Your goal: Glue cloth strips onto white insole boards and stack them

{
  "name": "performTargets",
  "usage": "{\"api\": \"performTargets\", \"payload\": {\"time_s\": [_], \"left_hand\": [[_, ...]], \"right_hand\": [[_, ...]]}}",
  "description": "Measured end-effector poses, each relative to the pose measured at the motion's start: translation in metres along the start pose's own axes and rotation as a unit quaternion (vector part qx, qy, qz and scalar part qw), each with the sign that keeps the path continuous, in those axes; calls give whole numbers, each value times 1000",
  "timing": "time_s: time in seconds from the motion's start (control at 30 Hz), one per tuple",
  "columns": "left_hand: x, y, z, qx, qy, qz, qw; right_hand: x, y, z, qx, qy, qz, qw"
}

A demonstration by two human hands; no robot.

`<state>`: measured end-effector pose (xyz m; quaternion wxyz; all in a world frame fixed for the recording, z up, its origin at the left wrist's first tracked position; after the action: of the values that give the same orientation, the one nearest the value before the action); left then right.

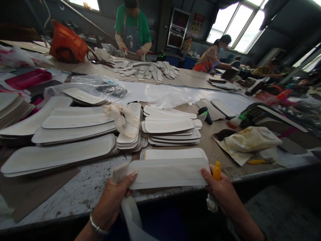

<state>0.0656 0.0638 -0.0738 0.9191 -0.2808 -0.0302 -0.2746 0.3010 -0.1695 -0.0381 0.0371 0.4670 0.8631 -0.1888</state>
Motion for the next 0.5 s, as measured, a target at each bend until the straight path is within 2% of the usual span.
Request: {"api": "performTargets", "payload": {"time_s": [0.13,0.33,0.5], "left_hand": [[-1,-2,2,-1,-20,16,1000],[-9,-1,-7,-12,-42,37,998],[-8,1,-13,-27,-64,21,997]], "right_hand": [[1,-4,13,15,41,16,999],[14,-13,24,47,92,-25,994],[23,-17,23,75,172,-29,982]]}}
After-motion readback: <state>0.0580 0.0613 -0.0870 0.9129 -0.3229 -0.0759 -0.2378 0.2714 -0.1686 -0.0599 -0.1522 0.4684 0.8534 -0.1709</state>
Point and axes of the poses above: each hand's wrist, its own y-axis towards the middle knuckle, its own x-axis out of the palm, z = x × y, the point moved 10 cm from there along y, towards the middle knuckle, and after that the axes turned 5 degrees about -z, right-handed, at the moved point
